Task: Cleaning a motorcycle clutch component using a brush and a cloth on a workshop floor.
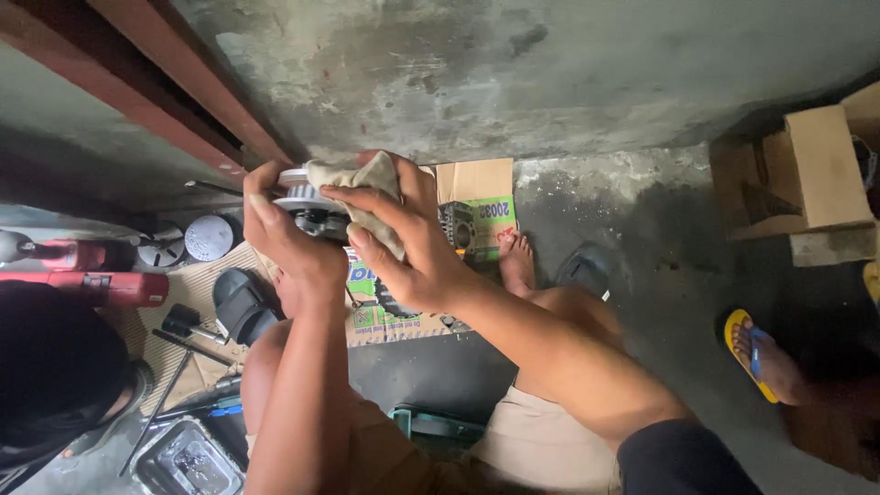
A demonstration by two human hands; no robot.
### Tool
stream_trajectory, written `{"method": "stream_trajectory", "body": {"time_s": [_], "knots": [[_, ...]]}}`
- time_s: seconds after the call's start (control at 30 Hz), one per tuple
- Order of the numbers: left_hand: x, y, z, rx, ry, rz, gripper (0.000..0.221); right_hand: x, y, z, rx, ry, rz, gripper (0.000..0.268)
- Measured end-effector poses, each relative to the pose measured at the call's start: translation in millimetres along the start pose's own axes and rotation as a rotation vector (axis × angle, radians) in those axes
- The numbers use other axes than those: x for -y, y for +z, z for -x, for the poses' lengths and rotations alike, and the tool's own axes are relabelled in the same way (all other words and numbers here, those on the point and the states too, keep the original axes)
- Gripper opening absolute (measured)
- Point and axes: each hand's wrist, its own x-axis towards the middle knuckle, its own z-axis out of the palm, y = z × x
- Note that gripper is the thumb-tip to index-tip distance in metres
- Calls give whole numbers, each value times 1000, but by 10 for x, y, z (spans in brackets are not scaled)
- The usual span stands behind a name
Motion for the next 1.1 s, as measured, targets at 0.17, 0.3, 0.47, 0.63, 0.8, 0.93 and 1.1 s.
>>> {"method": "stream_trajectory", "body": {"time_s": [0.17, 0.3, 0.47, 0.63, 0.8, 0.93, 1.1], "knots": [[-169, -51, -78, 177, 196, -72, 58, 21, -83, -27, 42, -4, -36, 38], [-32, -108, -82, 269, 293, -84, 67, 95, -220, -62, 166, 43, -103, 38], [-111, -81, -151, 265, 326, -124, 61, 33, -532, -158, 377, 57, -38, 53], [-102, -64, -178, 246, 294, -99, 55, 22, -525, -203, 443, 112, 40, 61], [25, -16, -94, 95, 88, -22, 54, -25, -313, -59, 238, 41, 102, 65], [110, 24, -52, 57, -269, 103, 56, -185, -203, -12, 166, 14, 190, 71], [-177, 93, -32, 242, -1063, 1054, 90, -109, -179, -49, -24, -33, 329, 71]]}}
